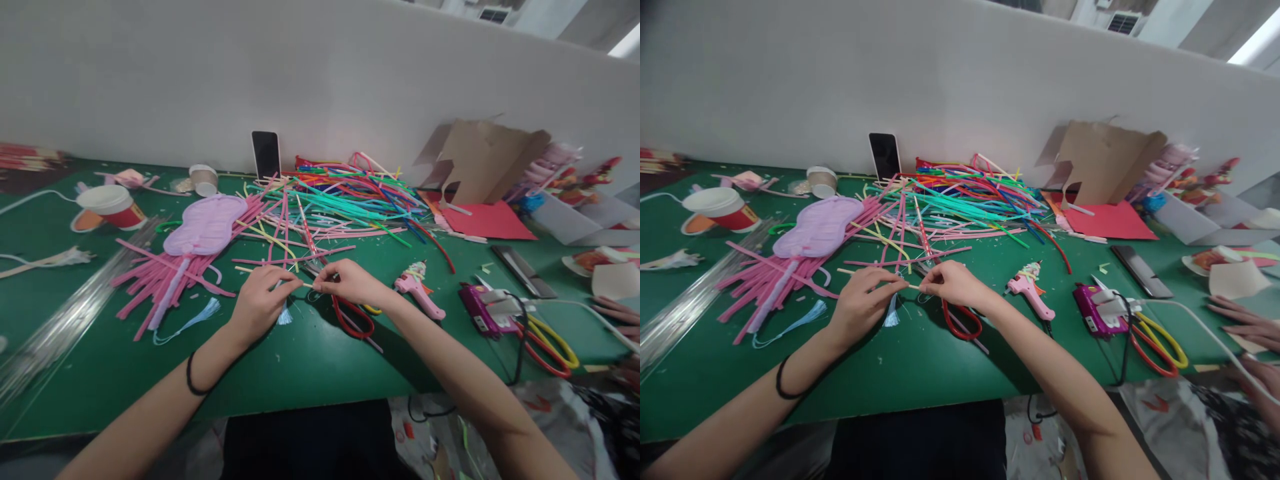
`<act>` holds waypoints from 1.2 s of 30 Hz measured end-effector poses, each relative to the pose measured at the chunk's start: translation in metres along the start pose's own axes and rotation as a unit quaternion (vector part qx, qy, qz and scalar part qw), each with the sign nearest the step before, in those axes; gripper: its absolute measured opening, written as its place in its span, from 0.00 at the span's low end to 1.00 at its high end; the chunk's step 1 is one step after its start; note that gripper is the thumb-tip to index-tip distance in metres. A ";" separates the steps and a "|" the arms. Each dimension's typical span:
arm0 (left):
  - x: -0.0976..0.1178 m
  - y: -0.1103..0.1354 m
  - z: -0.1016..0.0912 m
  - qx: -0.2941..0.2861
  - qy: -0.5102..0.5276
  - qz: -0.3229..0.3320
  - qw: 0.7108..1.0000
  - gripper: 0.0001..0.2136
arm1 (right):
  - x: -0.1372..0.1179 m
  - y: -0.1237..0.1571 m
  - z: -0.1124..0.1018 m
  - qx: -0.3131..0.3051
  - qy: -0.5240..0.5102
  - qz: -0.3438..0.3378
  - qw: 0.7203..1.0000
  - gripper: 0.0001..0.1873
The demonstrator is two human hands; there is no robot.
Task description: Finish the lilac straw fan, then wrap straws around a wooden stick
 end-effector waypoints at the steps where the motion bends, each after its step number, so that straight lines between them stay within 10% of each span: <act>1: -0.001 0.000 0.000 0.001 0.000 -0.002 1.000 0.13 | -0.001 0.000 0.000 -0.001 -0.004 -0.011 1.000 0.06; 16: -0.001 -0.003 -0.002 0.008 0.007 -0.018 1.000 0.12 | -0.005 0.004 0.000 -0.020 -0.023 -0.120 0.992 0.12; 36: -0.005 0.001 0.000 -0.001 0.012 -0.015 1.000 0.13 | 0.004 0.003 0.002 -0.023 -0.223 -0.014 0.975 0.18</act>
Point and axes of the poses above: each hand's wrist, its own y-axis away from the middle knuckle, its own z-axis out of the palm, x = y × z, the point moved 8 cm from there along -y, towards the middle knuckle, and after that the axes turned 13 degrees about x, right-handed, at the moved point
